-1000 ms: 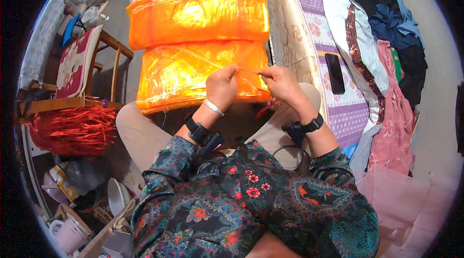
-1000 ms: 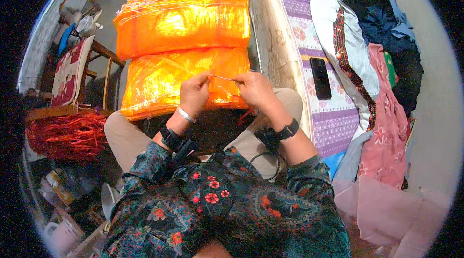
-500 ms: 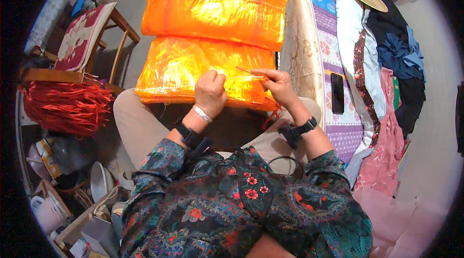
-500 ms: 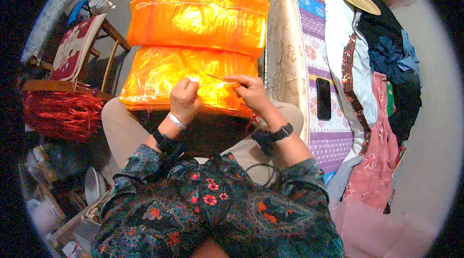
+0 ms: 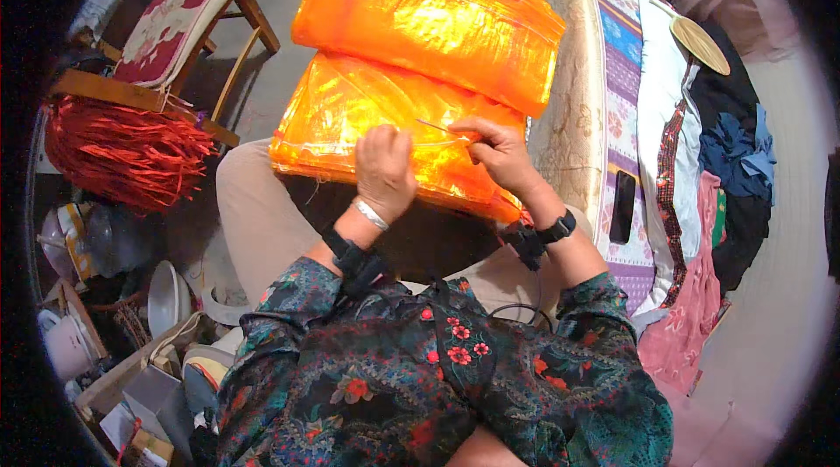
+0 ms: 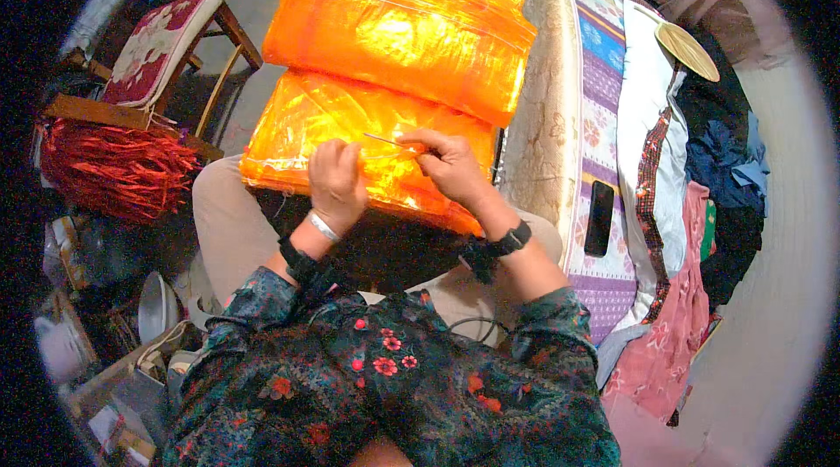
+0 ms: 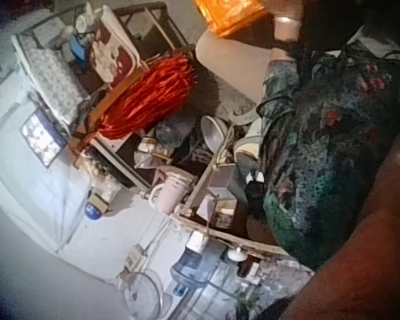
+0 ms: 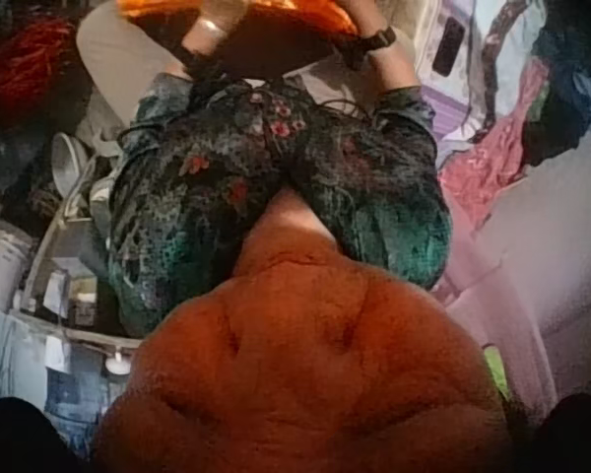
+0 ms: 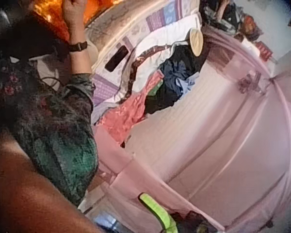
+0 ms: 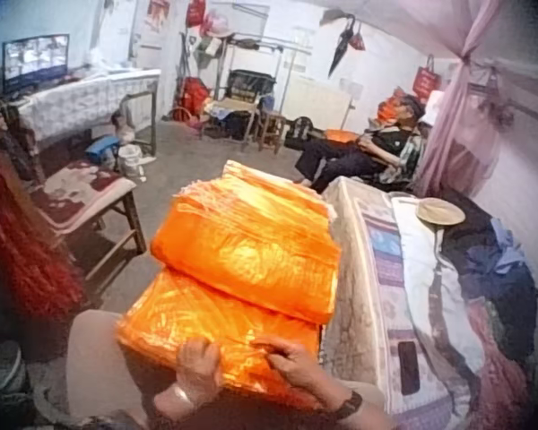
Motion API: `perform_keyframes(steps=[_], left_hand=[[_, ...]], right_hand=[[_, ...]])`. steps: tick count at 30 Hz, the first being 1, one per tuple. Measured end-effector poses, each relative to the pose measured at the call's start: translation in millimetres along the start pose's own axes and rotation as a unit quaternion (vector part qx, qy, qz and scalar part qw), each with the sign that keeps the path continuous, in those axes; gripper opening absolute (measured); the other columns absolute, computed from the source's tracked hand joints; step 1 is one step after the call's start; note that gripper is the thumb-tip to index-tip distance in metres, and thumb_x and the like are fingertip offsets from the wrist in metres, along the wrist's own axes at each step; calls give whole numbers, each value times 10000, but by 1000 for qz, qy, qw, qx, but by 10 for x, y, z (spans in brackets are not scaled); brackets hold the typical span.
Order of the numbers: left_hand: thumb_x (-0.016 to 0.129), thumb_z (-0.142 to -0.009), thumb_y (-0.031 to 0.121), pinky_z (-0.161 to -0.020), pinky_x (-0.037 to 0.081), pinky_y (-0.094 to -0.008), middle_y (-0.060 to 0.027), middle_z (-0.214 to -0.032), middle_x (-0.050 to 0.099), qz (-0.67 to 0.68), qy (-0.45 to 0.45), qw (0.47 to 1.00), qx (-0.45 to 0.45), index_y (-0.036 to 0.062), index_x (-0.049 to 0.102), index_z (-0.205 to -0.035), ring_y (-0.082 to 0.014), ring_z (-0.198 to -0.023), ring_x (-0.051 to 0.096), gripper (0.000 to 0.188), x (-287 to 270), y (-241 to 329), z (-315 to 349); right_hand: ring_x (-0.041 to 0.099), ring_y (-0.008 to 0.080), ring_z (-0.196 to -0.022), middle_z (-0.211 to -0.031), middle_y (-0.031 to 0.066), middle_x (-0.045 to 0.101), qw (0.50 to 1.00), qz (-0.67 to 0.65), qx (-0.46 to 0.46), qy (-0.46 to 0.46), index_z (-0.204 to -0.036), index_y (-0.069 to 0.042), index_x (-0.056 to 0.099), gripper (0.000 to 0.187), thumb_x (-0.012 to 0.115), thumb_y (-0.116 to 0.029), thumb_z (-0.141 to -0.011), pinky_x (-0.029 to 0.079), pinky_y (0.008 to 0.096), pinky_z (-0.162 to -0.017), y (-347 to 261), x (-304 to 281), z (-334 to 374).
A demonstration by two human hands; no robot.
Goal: Tying together stacks of orange plastic sheets with red plastic string.
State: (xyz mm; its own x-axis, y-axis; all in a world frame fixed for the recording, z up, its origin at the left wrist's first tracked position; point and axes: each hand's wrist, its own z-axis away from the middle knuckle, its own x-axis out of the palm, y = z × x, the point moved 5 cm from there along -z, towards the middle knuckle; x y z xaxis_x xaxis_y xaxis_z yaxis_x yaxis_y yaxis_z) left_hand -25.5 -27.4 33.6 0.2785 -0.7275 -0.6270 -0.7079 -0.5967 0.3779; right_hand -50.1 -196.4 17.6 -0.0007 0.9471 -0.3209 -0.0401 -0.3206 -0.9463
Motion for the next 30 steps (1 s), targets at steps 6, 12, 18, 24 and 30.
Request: perform_keyframes(steps=[6, 12, 18, 24, 30], left_hand=[[492, -565, -8, -534, 369, -399, -136, -645, 420, 55, -22, 998, -29, 39, 464, -659, -312, -626, 456, 109, -70, -248, 2], [493, -589, 4, -620, 405, -399, -158, -728, 471, 129, -9, 990, -48, 6, 519, -807, -323, -705, 490, 219, 121, -90, -52], [494, -611, 23, -671, 345, -394, -147, -790, 466, -85, -46, 992, -76, 39, 503, -795, -310, -779, 464, 185, -197, -644, 0], [483, -615, 7, -549, 400, -401, -141, -645, 478, 34, -34, 993, -112, 40, 479, -637, -311, -618, 499, 40, -179, -708, -83], [497, -627, 13, -553, 414, -399, -149, -655, 497, 109, -46, 989, -92, 33, 494, -674, -316, -619, 517, 52, 214, -383, -248]], right_hand=[[503, 101, -536, -576, 41, 540, 984, 170, -52, -25, -1017, -75, 597, 379, 456, 36, -684, 410, 252, -501, -129, 66, 31], [499, 130, -526, -623, 91, 552, 979, 166, -116, -23, -1026, -97, 592, 396, 459, 23, -673, 408, 273, -510, -209, 456, -444], [512, 118, -552, -630, 105, 556, 997, 43, -47, -43, -930, -70, 631, 302, 468, 16, -691, 413, 240, -530, -105, 371, -547], [544, 159, -585, -670, 121, 570, 957, 267, -92, -69, -952, -96, 622, 316, 462, 12, -702, 435, 288, -557, -212, 455, -460], [539, 131, -629, -707, 53, 592, 998, 11, -59, -37, -869, -69, 614, 232, 472, -23, -690, 447, 304, -575, -128, 688, -823]])
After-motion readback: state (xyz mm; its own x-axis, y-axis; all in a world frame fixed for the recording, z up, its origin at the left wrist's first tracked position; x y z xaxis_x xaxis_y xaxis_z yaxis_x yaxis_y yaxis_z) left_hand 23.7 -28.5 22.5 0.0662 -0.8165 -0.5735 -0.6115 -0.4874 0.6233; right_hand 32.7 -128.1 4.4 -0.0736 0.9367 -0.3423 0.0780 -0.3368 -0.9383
